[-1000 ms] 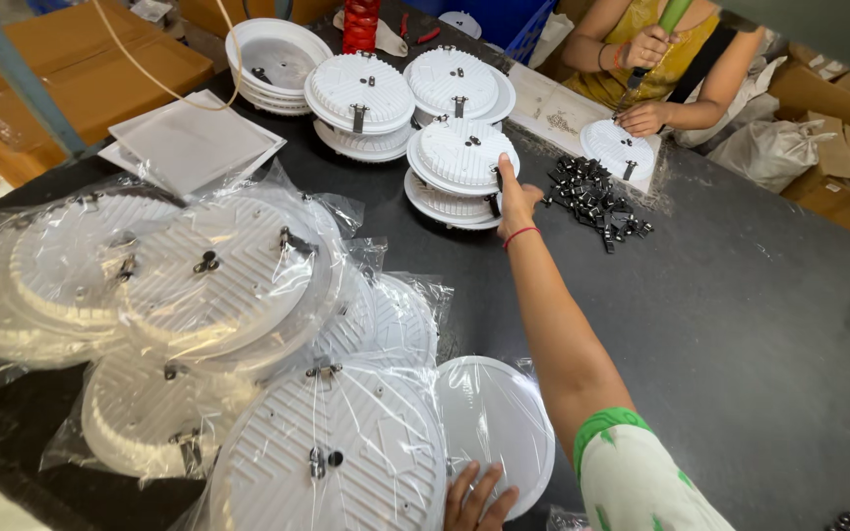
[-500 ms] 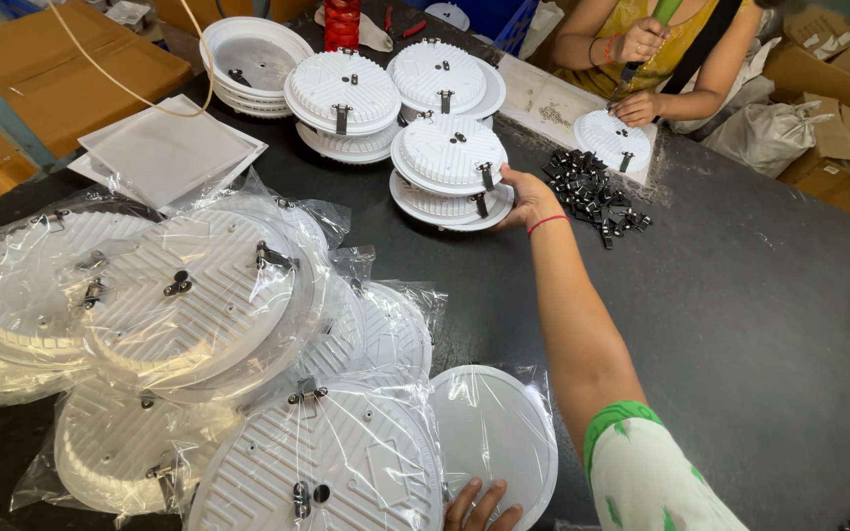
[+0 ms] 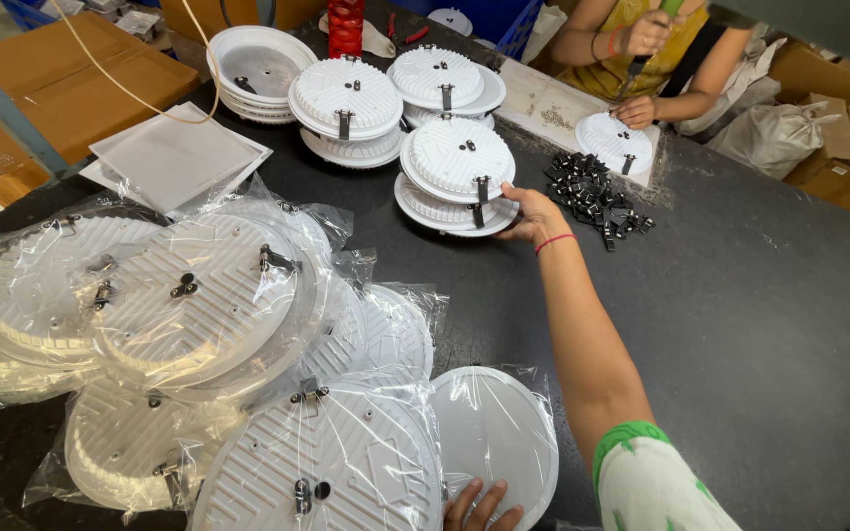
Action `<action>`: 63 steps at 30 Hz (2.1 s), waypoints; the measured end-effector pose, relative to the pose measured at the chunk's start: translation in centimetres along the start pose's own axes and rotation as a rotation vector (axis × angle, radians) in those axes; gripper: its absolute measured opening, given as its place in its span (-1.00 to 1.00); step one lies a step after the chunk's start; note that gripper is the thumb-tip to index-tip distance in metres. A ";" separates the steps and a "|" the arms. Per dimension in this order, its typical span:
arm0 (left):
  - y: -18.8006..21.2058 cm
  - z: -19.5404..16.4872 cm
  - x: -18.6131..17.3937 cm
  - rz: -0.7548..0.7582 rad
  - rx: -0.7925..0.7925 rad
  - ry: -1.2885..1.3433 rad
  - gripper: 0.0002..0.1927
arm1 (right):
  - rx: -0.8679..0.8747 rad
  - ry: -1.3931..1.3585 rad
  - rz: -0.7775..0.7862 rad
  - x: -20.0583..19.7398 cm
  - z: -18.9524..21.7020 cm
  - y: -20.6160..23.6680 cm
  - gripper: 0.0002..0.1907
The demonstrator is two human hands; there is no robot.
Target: The person sits at a work table and packs round white plastic fixture covers into clear plastic bags, attaching black plastic clips to hold the bag closed. They place finished bagged covers on a growing stack and repeat the packing cycle with additional covers.
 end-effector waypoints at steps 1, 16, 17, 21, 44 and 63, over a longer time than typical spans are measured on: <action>0.1 0.1 -0.2 -0.007 -0.001 -0.004 -0.68 | -0.012 -0.013 -0.004 -0.3 -0.2 0.2 -0.54; -3.1 -0.6 -9.5 0.237 -0.059 0.390 -0.52 | -0.120 -0.024 -0.049 -13.5 -4.8 12.1 -0.57; -3.7 -1.1 -10.8 0.270 -0.093 0.418 -0.54 | -0.120 -0.016 -0.050 -15.1 -5.1 14.0 -0.57; -6.4 -3.2 -15.7 0.236 -0.156 0.490 -0.60 | -0.135 -0.017 -0.069 -21.1 -6.8 22.5 -0.57; -22.0 -25.5 1.7 0.600 -0.518 1.274 -0.76 | -0.314 0.027 -0.225 -40.2 -12.3 56.4 -0.83; -18.5 -31.1 3.3 0.339 -0.599 0.725 -0.61 | -0.934 1.450 -1.083 -52.5 5.7 64.9 -0.88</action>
Point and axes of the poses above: each hand's wrist, its own y-axis away from the middle knuckle, its own x-axis out of the palm, z = x × y, the point moved 6 cm from there along -y, towards the middle knuckle, and after that the axes turned 12 degrees about z, right-handed, at the moved point
